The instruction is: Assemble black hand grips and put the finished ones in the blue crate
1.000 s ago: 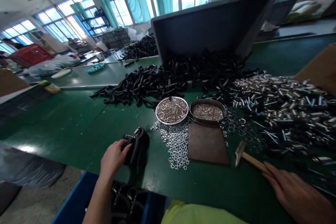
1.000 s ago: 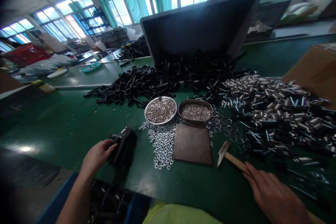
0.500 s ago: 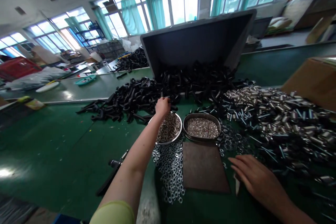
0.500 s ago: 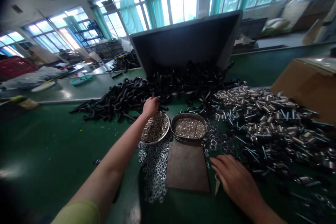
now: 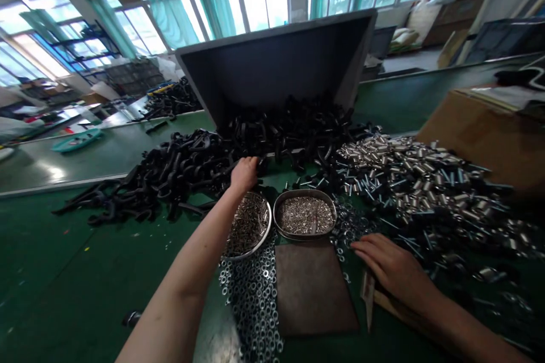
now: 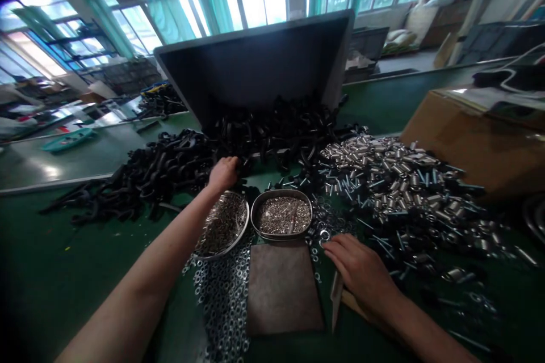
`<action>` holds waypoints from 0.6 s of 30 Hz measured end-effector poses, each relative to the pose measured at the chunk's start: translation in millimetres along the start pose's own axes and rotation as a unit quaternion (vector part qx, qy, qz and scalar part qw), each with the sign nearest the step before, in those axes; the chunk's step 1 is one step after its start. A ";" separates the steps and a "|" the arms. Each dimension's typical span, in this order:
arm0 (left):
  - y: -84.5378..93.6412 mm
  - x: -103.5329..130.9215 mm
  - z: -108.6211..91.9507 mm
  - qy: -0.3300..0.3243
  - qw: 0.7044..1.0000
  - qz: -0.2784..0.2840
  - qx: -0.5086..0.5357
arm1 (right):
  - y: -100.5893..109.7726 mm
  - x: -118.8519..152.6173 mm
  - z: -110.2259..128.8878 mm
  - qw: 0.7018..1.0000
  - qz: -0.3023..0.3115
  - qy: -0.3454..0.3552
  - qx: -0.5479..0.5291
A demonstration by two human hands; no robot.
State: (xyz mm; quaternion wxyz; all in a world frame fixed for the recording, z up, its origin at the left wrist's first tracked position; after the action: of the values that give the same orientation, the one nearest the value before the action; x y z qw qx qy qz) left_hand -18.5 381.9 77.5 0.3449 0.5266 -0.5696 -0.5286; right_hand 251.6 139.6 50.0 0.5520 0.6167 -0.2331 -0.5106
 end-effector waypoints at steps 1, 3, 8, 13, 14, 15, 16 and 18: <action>14.4 5.3 6.6 0.011 0.999 -0.032 0.004 | 1.1 -2.5 -5.0 1.000 -0.001 -0.014 -0.010; 45.8 21.6 33.8 0.074 0.987 -0.136 0.037 | 3.6 -8.0 -16.0 0.999 0.001 -0.041 -0.034; 57.4 83.2 126.5 0.259 0.905 -0.258 0.215 | 7.2 -18.3 -52.9 0.991 0.012 -0.106 -0.075; 31.3 134.9 173.6 0.365 0.840 -0.286 0.282 | 2.7 -26.8 -91.6 0.988 0.016 -0.142 -0.056; 28.1 140.9 176.5 0.373 0.834 -0.291 0.285 | 0.9 -30.1 -96.6 0.988 0.017 -0.142 -0.049; 26.0 146.0 178.4 0.381 0.827 -0.297 0.287 | -1.3 -34.2 -100.9 0.989 0.021 -0.143 -0.039; 25.0 150.2 179.5 0.388 0.821 -0.303 0.288 | -4.3 -39.4 -104.5 0.989 0.026 -0.144 -0.026; 27.3 156.4 178.7 0.400 0.812 -0.317 0.282 | -11.1 -54.3 -110.0 0.988 0.038 -0.148 0.002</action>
State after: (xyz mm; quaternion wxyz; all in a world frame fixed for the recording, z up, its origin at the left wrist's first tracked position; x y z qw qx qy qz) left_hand -227.1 270.7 41.9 0.1923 0.9169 -0.3069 -0.1675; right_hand 326.0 237.7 45.6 0.5291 0.5262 -0.3365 -0.5745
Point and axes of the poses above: each hand's wrist, its own x-axis away from the middle knuckle, its own y-axis out of the back of the hand, z = x × y, the point moved 9 cm from there along -x, towards the middle knuckle, and after that the axes turned 11 degrees about x, right-handed, at the moved point
